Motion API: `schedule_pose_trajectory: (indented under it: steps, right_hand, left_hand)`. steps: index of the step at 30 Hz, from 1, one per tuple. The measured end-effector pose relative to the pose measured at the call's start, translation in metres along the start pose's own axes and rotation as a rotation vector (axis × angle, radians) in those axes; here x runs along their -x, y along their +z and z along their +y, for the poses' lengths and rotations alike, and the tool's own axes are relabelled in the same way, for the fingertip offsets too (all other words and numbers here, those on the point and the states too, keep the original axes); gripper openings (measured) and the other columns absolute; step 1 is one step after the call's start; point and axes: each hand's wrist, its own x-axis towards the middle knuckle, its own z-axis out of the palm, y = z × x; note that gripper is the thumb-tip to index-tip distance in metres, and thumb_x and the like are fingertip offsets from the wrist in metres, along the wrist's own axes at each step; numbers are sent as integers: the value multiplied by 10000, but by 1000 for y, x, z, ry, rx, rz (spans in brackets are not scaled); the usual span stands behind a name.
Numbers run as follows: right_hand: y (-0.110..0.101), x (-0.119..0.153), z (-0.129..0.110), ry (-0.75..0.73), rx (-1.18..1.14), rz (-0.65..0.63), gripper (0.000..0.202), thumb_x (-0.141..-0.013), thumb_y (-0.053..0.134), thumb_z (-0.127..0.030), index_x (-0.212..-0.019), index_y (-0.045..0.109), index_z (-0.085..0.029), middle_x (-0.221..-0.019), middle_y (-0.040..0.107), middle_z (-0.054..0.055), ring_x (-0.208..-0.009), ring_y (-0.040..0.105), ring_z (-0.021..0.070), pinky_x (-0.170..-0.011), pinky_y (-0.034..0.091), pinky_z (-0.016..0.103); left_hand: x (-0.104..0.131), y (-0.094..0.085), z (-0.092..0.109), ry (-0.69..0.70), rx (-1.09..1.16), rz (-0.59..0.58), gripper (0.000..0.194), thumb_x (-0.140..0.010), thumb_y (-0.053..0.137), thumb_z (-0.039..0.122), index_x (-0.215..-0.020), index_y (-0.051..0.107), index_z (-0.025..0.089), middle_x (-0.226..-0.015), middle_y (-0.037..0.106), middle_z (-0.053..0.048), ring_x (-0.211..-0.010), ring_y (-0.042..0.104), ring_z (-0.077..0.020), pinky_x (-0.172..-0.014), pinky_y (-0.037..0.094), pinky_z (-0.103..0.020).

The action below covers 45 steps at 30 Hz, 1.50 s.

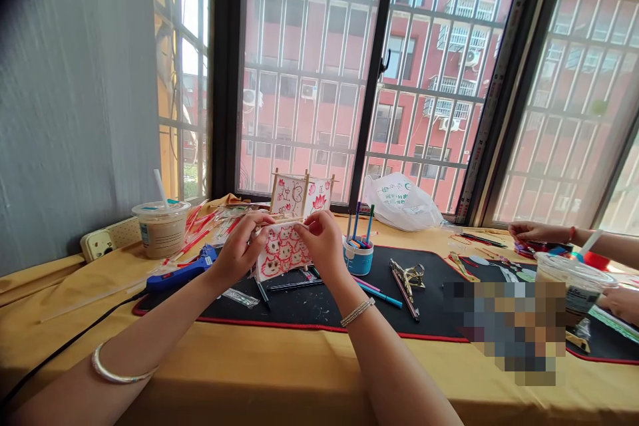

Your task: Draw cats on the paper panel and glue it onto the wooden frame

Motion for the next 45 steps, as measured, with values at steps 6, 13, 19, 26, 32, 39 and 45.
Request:
schedule_pose_trajectory:
  steps: [6, 13, 19, 26, 32, 39, 45]
  right_hand:
    - [1, 4, -11, -12, 62, 6, 159, -705, 635, -280, -686, 504, -192, -765, 485, -1, -594, 494, 108, -539, 432, 251]
    - [1, 5, -14, 26, 70, -68, 183, -728, 574, -220, -908, 576, -194, -869, 563, 29, -668, 521, 122, -590, 465, 260]
    - [-1, 1, -10, -38, 72, -95, 28, -721, 582, -205, -737, 589, -183, -794, 545, 18, -649, 524, 120, -585, 452, 256]
    - [-1, 2, -6, -75, 63, -39, 104, -727, 582, -182, -818, 533, -197, -797, 556, 11, -670, 533, 128, -605, 463, 271]
    - [-1, 4, -7, -143, -85, -31, 54, -763, 591, -213, -796, 551, -199, -921, 592, 48, -823, 579, 155, -690, 499, 289]
    - [-2, 5, -11, -229, -97, -63, 54, -802, 550, -184, -811, 593, -215, -1039, 563, 58, -953, 565, 163, -756, 507, 297]
    - [-3, 5, -15, -239, 54, -83, 51, -787, 580, -197, -770, 622, -221, -1064, 554, 53, -980, 544, 185, -737, 510, 325]
  left_hand:
    - [0, 2, -2, 38, -34, 17, 159, -853, 360, 206, -971, 466, 216, -942, 538, -19, -939, 493, -149, -846, 384, -283]
    - [2, 4, -5, 88, -36, 39, 164, -838, 375, 160, -956, 479, 209, -919, 537, -14, -897, 502, -132, -804, 398, -264]
    - [-2, 2, -3, 140, -10, 17, 157, -832, 378, 125, -895, 500, 200, -856, 536, -8, -854, 495, -123, -790, 395, -261]
    - [-5, -1, 0, 166, 76, -58, 170, -833, 379, 133, -822, 535, 198, -817, 532, -6, -833, 495, -123, -785, 402, -265]
    - [-3, 0, 1, 81, 27, 18, 181, -835, 355, 148, -822, 529, 198, -829, 544, -10, -843, 500, -130, -790, 396, -274]
    - [-4, -2, 3, 78, 0, 90, 178, -833, 355, 148, -811, 526, 196, -806, 539, -9, -815, 499, -129, -763, 399, -270]
    - [-2, -4, 3, 87, 37, 72, 170, -846, 358, 156, -840, 523, 195, -830, 536, -15, -832, 498, -131, -773, 395, -279]
